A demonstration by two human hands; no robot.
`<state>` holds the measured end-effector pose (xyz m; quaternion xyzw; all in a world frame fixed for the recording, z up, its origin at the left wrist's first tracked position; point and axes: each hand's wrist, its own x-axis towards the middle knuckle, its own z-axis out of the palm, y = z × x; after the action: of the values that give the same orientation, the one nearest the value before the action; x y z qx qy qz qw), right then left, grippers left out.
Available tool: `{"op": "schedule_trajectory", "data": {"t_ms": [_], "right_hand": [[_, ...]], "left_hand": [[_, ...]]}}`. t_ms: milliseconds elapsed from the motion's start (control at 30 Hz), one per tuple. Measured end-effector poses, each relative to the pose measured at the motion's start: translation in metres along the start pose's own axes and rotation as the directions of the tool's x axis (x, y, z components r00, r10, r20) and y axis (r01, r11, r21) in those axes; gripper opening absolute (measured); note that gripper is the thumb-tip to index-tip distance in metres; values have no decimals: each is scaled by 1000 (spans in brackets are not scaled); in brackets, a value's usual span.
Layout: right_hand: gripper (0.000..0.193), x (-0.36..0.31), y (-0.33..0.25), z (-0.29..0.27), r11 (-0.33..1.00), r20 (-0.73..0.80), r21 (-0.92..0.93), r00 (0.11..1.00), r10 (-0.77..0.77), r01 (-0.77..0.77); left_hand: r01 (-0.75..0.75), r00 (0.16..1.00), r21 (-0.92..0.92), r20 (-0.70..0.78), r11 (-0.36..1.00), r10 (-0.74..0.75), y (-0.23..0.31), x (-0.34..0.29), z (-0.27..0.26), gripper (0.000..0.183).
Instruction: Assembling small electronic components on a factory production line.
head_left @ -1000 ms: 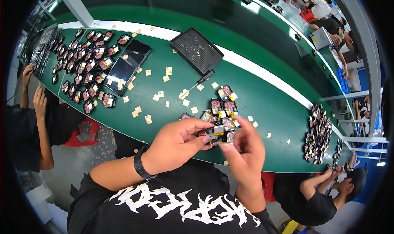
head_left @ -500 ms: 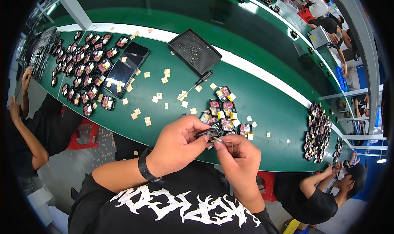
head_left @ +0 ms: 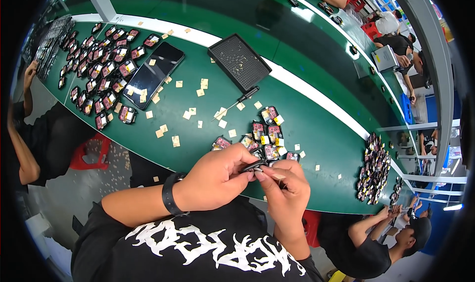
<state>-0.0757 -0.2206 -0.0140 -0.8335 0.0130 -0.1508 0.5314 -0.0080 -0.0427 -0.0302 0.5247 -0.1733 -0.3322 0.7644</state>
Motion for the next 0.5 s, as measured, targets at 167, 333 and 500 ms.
{"op": "schedule_trajectory", "data": {"t_ms": [167,333,500], "right_hand": [[22,7,7,3,840,12,460,948,319,-289],[21,7,9,1,749,212,417,856,471,-515],[14,8,-4,6,680,210,450,809,549,-579]], "left_hand": [[14,995,-110,102,994,-2,2,-4,-7,25],[22,982,214,177,977,-61,15,1,-23,33],[-210,978,541,107,814,182,11,-2,-12,40]]}}
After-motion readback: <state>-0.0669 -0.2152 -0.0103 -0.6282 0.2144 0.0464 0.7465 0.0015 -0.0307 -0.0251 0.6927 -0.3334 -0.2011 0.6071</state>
